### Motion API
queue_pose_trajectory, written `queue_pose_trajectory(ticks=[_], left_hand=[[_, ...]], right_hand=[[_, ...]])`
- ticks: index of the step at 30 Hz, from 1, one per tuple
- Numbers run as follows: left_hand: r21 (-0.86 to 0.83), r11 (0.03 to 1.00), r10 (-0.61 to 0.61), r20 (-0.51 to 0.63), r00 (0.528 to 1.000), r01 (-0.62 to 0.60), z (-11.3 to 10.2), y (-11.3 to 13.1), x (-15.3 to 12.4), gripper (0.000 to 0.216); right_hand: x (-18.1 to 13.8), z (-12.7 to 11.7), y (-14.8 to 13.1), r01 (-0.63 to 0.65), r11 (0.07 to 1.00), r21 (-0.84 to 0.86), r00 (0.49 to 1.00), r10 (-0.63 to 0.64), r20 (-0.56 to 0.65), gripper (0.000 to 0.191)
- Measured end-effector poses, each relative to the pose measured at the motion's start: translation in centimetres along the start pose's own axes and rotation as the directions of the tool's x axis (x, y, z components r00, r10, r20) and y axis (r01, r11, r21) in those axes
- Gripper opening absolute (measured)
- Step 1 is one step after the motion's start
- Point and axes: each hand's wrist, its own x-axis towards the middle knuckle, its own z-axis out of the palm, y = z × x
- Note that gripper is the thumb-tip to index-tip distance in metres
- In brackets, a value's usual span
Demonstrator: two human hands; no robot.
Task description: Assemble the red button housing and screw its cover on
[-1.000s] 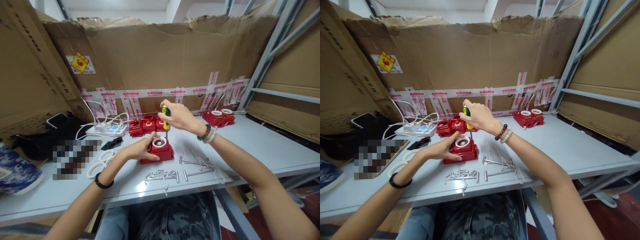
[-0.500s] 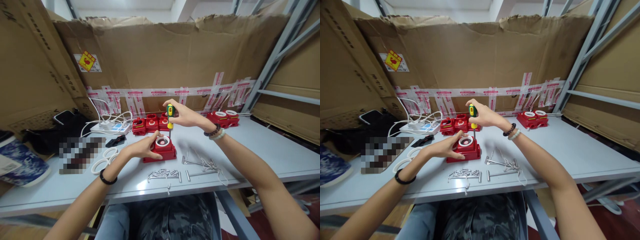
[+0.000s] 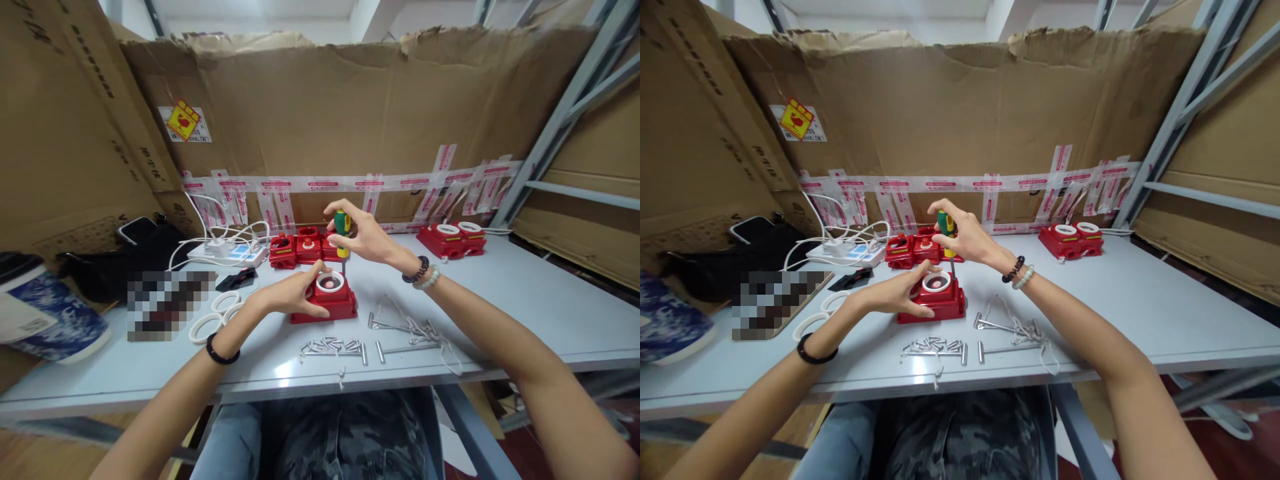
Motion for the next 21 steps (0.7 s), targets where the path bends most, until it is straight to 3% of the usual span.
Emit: queue_pose_trajectory(ticks=[6,8,11,13,16,19,21], left_hand=[[0.029,1.000,0.011,-0.003,1.000,-0.011,0.0,0.1,0.0,0.078],[0.015,1.000,0.018,-0.005,1.000,-0.018,0.0,0.1,0.0,0.076],[-0.006,1.000,0.012,0.001,1.000,-0.012,0.0,-0.1,0.1,0.080],[-0.004,1.000,0.003,0.005,1.000,-0.003,0.0,-0.3,0.2,0.083],[0.001,1.000,-0.008,0.000,1.000,0.008,0.1,-0.5,0.2,0.084],[-0.021,1.000,-0.017,-0.002,1.000,0.017,0.1,-0.6,0.2,0.083],[-0.030,0.999,-0.016,-0.002,1.000,0.016,0.2,-0.5,0.2,0.085]], right_hand=[[0.2,-3.0,-1.0,-0.012,0.994,0.111,0.964,-0.018,0.265,0.034],[0.3,-3.5,-1.1,-0.041,0.984,0.172,0.954,-0.012,0.299,0.032],[0.3,-2.8,-1.0,-0.042,0.994,0.098,0.984,0.024,0.177,0.027],[0.2,-1.6,-1.0,-0.056,0.994,-0.091,0.998,0.056,0.000,0.023],[0.3,0.2,-1.2,-0.148,0.918,-0.367,0.975,0.073,-0.210,0.015],[0.5,0.9,-1.3,-0.203,0.864,-0.461,0.966,0.100,-0.238,0.017],[0.6,0.2,-1.2,-0.145,0.910,-0.388,0.984,0.091,-0.154,0.024]])
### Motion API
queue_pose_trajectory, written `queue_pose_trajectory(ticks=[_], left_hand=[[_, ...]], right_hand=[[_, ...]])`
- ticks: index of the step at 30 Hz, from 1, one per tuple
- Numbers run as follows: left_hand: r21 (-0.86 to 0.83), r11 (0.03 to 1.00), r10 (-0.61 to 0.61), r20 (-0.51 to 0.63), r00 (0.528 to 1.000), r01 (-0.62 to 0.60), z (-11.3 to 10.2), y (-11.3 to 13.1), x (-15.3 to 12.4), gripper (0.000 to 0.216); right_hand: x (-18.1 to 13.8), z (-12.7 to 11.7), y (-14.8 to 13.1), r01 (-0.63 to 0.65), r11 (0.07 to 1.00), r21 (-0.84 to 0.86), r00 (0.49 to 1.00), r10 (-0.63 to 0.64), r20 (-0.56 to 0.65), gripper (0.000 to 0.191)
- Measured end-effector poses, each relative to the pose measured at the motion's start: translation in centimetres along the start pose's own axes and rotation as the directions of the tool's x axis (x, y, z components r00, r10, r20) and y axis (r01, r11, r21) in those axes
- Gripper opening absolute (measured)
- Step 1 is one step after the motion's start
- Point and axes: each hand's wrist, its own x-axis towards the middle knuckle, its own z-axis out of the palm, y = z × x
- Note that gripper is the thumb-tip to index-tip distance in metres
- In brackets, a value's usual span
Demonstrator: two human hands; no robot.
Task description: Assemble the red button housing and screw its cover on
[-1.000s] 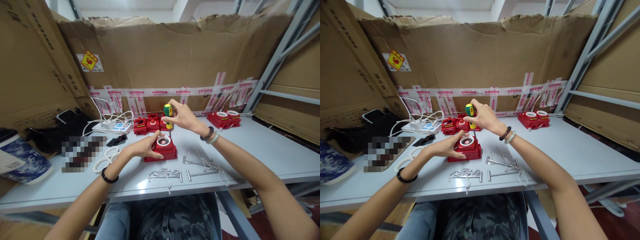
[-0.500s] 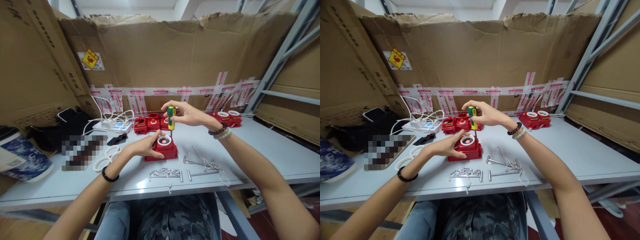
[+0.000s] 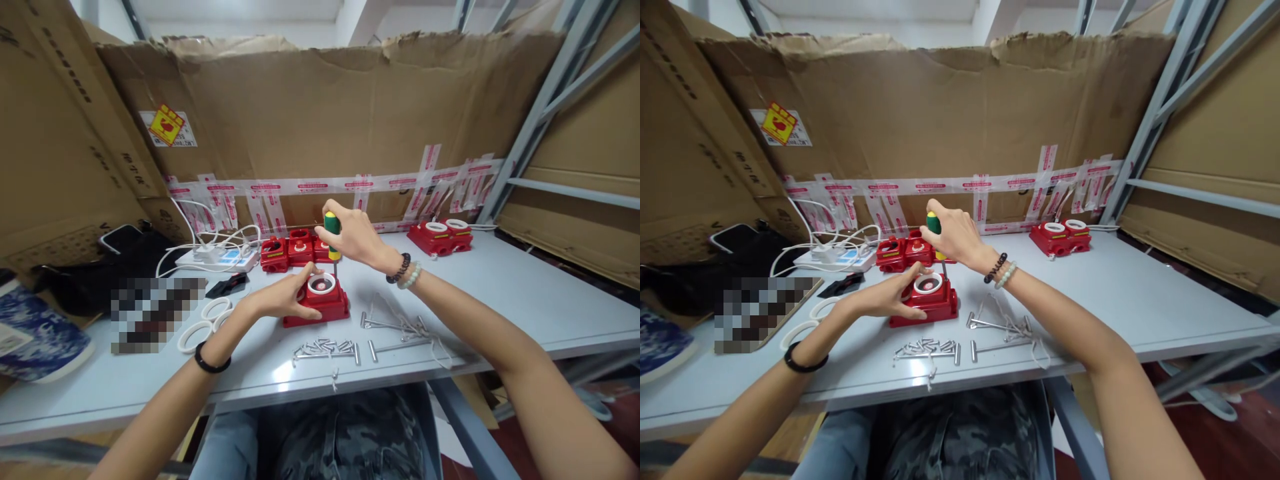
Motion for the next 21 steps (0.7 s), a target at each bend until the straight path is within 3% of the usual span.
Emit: queue_pose_trajectory(ticks=[2,4,6,10,13,17,21], left_hand=[[-0.001,1.000,-0.002,0.004,1.000,0.002,0.0,0.2,0.0,0.085],[0.002,1.000,-0.009,0.009,1.000,0.009,-0.1,0.4,-0.1,0.084],[0.013,1.000,-0.013,0.008,1.000,0.013,-0.1,0.5,-0.1,0.084],[0.036,0.999,-0.016,0.002,1.000,0.016,-0.1,0.8,-0.1,0.084],[0.023,1.000,-0.007,-0.004,1.000,0.007,-0.1,0.9,-0.1,0.083],[0.017,1.000,-0.004,0.002,1.000,0.004,-0.1,0.9,-0.1,0.083],[0.028,0.999,-0.025,0.003,1.000,0.024,-0.1,0.8,-0.1,0.083]], right_hand=[[0.3,-1.1,0.6,0.075,0.976,0.203,0.982,-0.107,0.154,0.035],[0.5,-2.1,1.2,0.094,0.926,0.367,0.925,-0.217,0.311,0.037],[0.6,-2.6,1.3,0.104,0.921,0.376,0.910,-0.241,0.338,0.027],[0.2,-1.2,0.3,0.004,0.999,0.038,0.995,-0.007,0.100,0.017],[-0.1,0.4,-0.7,-0.119,0.981,-0.151,0.993,0.117,-0.018,0.018],[-0.1,1.2,-0.9,-0.143,0.966,-0.214,0.989,0.131,-0.068,0.019],[0.0,0.2,0.0,-0.106,0.991,-0.087,0.989,0.096,-0.112,0.014]])
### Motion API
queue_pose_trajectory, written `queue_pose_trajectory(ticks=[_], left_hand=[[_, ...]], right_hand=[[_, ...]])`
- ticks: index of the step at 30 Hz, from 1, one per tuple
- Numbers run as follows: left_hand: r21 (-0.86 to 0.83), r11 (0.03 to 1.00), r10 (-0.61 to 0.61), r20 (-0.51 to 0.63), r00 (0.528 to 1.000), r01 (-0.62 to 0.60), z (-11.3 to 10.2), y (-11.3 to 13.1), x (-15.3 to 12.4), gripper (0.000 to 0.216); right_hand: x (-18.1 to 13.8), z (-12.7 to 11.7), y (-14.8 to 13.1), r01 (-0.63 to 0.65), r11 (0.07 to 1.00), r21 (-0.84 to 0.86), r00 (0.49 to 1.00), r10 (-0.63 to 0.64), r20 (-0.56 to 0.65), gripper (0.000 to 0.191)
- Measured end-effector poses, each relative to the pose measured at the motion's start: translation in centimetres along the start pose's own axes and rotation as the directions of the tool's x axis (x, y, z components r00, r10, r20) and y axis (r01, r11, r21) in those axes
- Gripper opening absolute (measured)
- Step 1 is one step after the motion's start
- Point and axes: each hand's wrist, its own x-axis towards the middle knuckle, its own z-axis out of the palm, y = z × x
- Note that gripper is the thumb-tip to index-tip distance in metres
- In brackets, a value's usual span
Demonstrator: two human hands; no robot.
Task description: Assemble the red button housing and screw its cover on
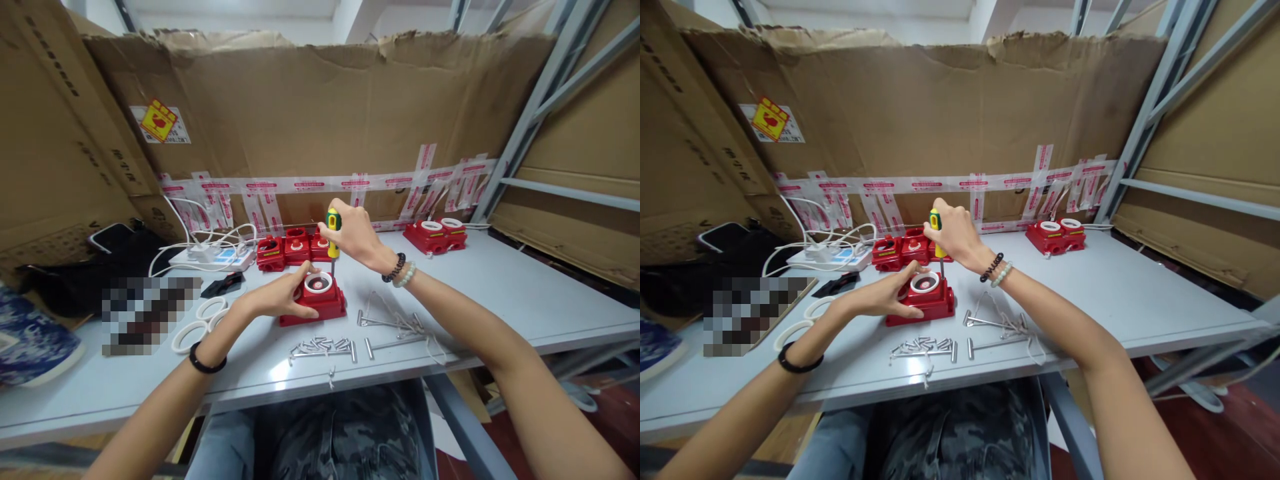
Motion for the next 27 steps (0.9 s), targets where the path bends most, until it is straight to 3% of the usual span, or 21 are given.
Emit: queue_pose_trajectory(ticks=[3,5,9,14,27], left_hand=[[0.002,1.000,0.005,0.010,1.000,-0.005,0.0,0.0,0.0,0.082],[0.003,1.000,0.017,0.010,1.000,-0.017,-0.1,0.0,0.0,0.082],[0.003,1.000,0.011,0.005,1.000,-0.011,-0.1,0.2,-0.1,0.084],[0.019,1.000,0.015,0.001,1.000,-0.015,0.0,0.3,-0.1,0.083],[0.032,0.999,-0.012,0.007,1.000,0.012,0.0,0.6,-0.2,0.076]], right_hand=[[-0.5,-1.3,0.9,-0.025,0.986,0.166,0.991,0.047,-0.127,0.012],[-1.5,-2.1,1.3,-0.047,0.954,0.296,0.984,0.095,-0.149,0.014],[-4.5,-2.2,1.6,-0.121,0.874,0.470,0.993,0.105,0.061,0.014],[-6.7,-0.9,1.7,-0.177,0.866,0.467,0.981,0.117,0.155,0.012],[-7.1,-0.6,1.2,-0.197,0.866,0.461,0.969,0.099,0.228,0.012]])
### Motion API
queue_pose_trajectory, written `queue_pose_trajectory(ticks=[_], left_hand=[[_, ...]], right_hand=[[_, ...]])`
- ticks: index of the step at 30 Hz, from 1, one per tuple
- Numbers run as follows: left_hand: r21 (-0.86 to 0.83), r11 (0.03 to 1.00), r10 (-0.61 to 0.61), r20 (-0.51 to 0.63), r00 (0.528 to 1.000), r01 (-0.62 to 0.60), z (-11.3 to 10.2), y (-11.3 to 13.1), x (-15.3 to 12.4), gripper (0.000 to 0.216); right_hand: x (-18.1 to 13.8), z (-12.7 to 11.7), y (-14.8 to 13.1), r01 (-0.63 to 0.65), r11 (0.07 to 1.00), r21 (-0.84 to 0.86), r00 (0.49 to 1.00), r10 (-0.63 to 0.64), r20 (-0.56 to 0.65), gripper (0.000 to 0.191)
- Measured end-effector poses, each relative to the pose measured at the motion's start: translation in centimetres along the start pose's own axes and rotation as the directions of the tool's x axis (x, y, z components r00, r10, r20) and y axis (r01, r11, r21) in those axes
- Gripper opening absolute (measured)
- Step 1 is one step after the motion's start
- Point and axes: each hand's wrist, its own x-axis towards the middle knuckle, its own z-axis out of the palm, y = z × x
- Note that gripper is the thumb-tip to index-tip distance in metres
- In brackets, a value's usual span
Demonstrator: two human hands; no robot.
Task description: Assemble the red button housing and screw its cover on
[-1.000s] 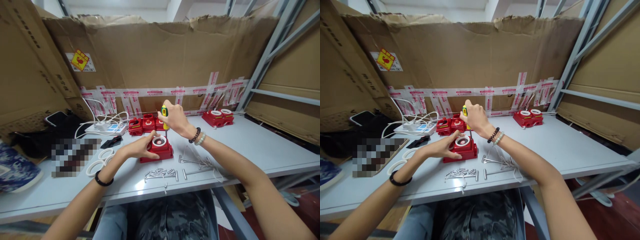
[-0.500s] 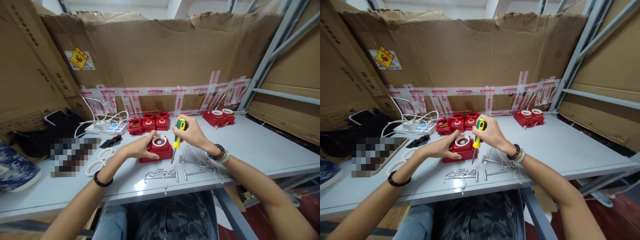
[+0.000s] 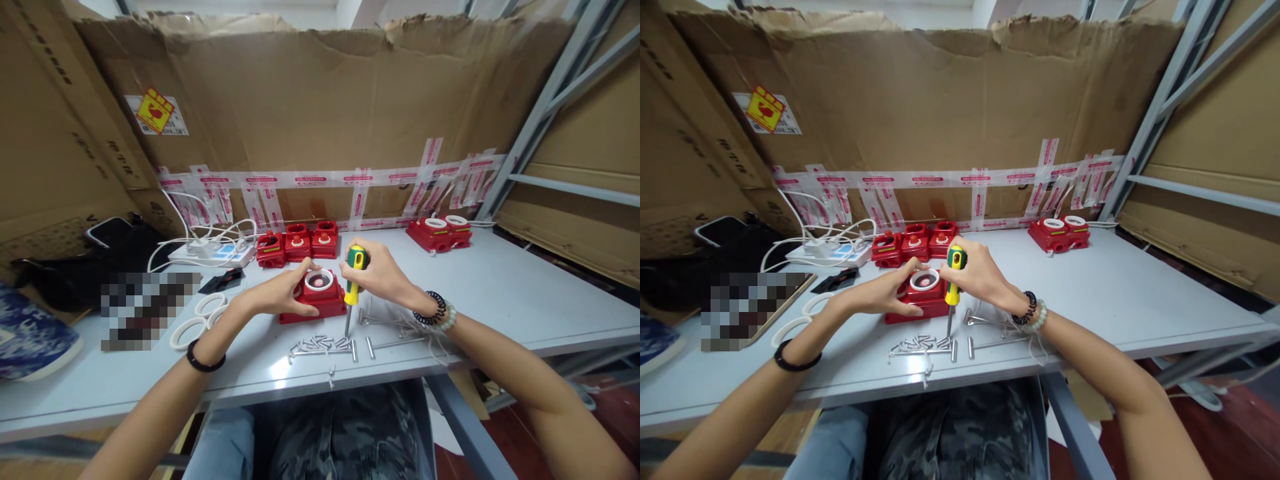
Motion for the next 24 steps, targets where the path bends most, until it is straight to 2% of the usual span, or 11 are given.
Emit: queue_pose_trajectory(ticks=[5,13,15,19,24], left_hand=[[0.004,1.000,0.003,-0.003,1.000,-0.003,0.0,-0.2,0.0,0.077],[-0.013,1.000,0.023,-0.004,1.000,-0.023,0.1,-0.7,0.0,0.083],[-0.029,0.999,0.022,-0.001,1.000,-0.022,0.1,-0.6,0.1,0.081],[-0.045,0.998,0.039,-0.002,0.999,-0.039,0.1,-0.6,0.1,0.077],[-0.034,0.999,0.022,0.003,1.000,-0.021,0.0,-0.5,0.1,0.075]], right_hand=[[0.2,-0.5,-0.3,0.014,1.000,0.001,1.000,-0.014,-0.011,0.013],[0.4,-2.4,-1.8,0.014,0.995,0.103,0.990,0.001,-0.141,0.015],[0.7,-2.8,-1.9,0.052,0.995,0.085,0.975,-0.032,-0.222,0.015],[1.7,-3.1,-1.6,0.144,0.990,-0.008,0.911,-0.136,-0.390,0.014],[2.3,-2.6,-1.0,0.154,0.988,-0.021,0.899,-0.149,-0.411,0.013]])
